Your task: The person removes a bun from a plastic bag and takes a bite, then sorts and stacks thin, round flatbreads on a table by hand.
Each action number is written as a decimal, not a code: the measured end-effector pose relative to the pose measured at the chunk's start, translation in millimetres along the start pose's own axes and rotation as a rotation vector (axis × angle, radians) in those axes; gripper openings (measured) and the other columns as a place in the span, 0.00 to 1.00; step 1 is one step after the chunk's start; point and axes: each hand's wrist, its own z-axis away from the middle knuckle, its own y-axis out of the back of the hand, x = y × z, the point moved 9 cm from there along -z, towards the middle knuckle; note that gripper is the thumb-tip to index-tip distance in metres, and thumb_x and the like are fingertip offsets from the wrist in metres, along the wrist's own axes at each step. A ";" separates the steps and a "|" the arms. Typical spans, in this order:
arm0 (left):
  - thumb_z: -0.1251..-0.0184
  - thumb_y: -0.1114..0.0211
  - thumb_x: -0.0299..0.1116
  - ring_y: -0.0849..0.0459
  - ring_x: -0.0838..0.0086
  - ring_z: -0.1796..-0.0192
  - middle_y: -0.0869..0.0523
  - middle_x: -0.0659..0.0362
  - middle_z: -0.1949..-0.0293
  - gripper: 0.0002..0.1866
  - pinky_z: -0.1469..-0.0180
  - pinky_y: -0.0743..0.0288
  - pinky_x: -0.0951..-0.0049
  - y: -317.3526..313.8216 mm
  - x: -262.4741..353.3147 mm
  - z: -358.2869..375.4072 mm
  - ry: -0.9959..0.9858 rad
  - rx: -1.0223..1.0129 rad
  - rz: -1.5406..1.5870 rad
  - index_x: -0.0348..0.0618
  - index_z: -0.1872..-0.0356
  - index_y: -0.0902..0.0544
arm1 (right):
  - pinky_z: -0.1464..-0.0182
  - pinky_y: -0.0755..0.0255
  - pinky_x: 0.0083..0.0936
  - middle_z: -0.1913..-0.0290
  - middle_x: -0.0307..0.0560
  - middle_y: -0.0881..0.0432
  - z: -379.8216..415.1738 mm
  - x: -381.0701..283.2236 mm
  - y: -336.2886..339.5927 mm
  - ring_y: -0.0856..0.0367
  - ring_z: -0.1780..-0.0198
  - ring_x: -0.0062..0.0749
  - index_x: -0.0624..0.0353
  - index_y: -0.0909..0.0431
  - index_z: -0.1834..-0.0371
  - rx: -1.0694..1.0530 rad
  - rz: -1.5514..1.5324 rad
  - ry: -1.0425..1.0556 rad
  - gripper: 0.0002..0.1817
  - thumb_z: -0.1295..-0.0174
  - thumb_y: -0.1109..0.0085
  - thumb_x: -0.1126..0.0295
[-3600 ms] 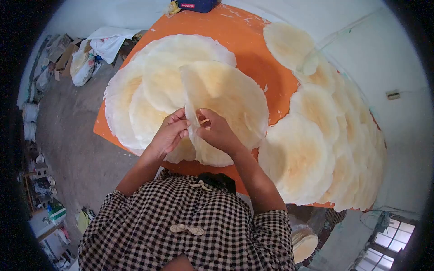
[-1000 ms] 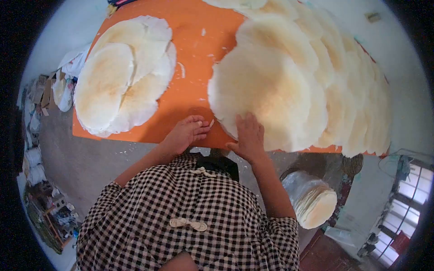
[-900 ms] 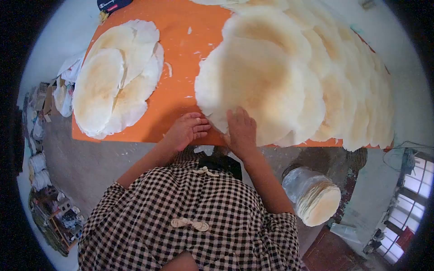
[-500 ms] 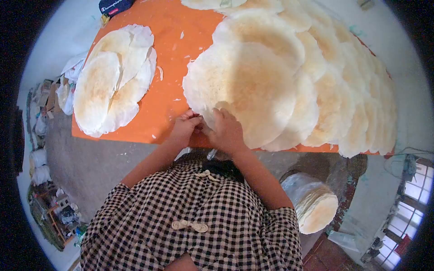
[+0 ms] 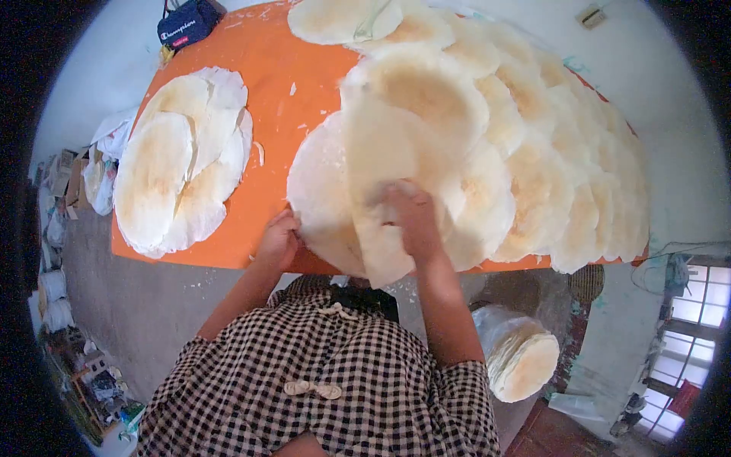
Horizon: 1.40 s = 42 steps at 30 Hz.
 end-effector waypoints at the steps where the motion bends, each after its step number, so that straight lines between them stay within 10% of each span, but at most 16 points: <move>1: 0.49 0.45 0.25 0.24 0.76 0.61 0.22 0.62 0.63 0.13 0.58 0.31 0.73 14.5 1.5 -3.0 0.013 0.011 0.010 0.41 0.60 0.25 | 0.71 0.26 0.24 0.66 0.41 0.22 -2.4 -12.8 19.5 0.22 0.66 0.30 0.59 0.26 0.59 -0.041 -0.056 0.151 0.11 0.43 0.49 0.67; 2: 0.49 0.45 0.26 0.24 0.75 0.60 0.22 0.62 0.63 0.14 0.58 0.30 0.72 22.6 2.5 -4.7 0.028 0.025 0.019 0.42 0.59 0.25 | 0.69 0.25 0.26 0.64 0.42 0.22 -8.8 4.4 50.6 0.22 0.64 0.31 0.59 0.27 0.57 0.162 -0.231 -0.093 0.13 0.44 0.48 0.68; 10: 0.42 0.44 0.37 0.21 0.73 0.64 0.20 0.57 0.64 0.14 0.66 0.26 0.68 -40.2 31.2 -38.6 0.166 -0.110 -0.310 0.43 0.56 0.24 | 0.58 0.26 0.33 0.61 0.48 0.22 27.6 -49.7 96.9 0.21 0.62 0.38 0.62 0.29 0.53 0.266 -0.480 -0.023 0.19 0.48 0.45 0.66; 17: 0.41 0.45 0.31 0.20 0.72 0.70 0.19 0.55 0.66 0.12 0.68 0.25 0.72 -105.9 182.2 -10.7 -0.304 -0.162 -0.367 0.34 0.60 0.23 | 0.55 0.27 0.31 0.55 0.50 0.23 51.4 -117.1 97.7 0.23 0.56 0.38 0.64 0.31 0.50 0.370 -0.378 0.210 0.20 0.46 0.46 0.68; 25: 0.34 0.51 0.32 0.26 0.71 0.49 0.26 0.54 0.51 0.18 0.47 0.31 0.68 64.6 291.0 115.5 -0.844 0.193 0.118 0.32 0.47 0.35 | 0.54 0.28 0.27 0.57 0.47 0.22 43.2 -144.0 90.3 0.23 0.57 0.32 0.62 0.29 0.53 0.330 -0.353 0.341 0.15 0.44 0.46 0.71; 31: 0.35 0.51 0.34 0.20 0.68 0.69 0.21 0.55 0.67 0.11 0.72 0.23 0.66 210.4 137.9 81.2 -0.267 0.627 0.364 0.37 0.58 0.29 | 0.58 0.29 0.21 0.61 0.43 0.22 19.3 -162.1 80.7 0.23 0.60 0.28 0.61 0.27 0.56 0.275 -0.078 0.267 0.14 0.44 0.43 0.68; 42: 0.35 0.52 0.40 0.20 0.67 0.72 0.20 0.55 0.73 0.13 0.72 0.26 0.68 174.6 82.9 94.9 0.138 0.268 -0.024 0.39 0.68 0.26 | 0.63 0.34 0.16 0.66 0.37 0.23 -78.4 -250.0 -43.5 0.28 0.67 0.18 0.66 0.27 0.55 0.096 0.604 0.335 0.14 0.43 0.54 0.74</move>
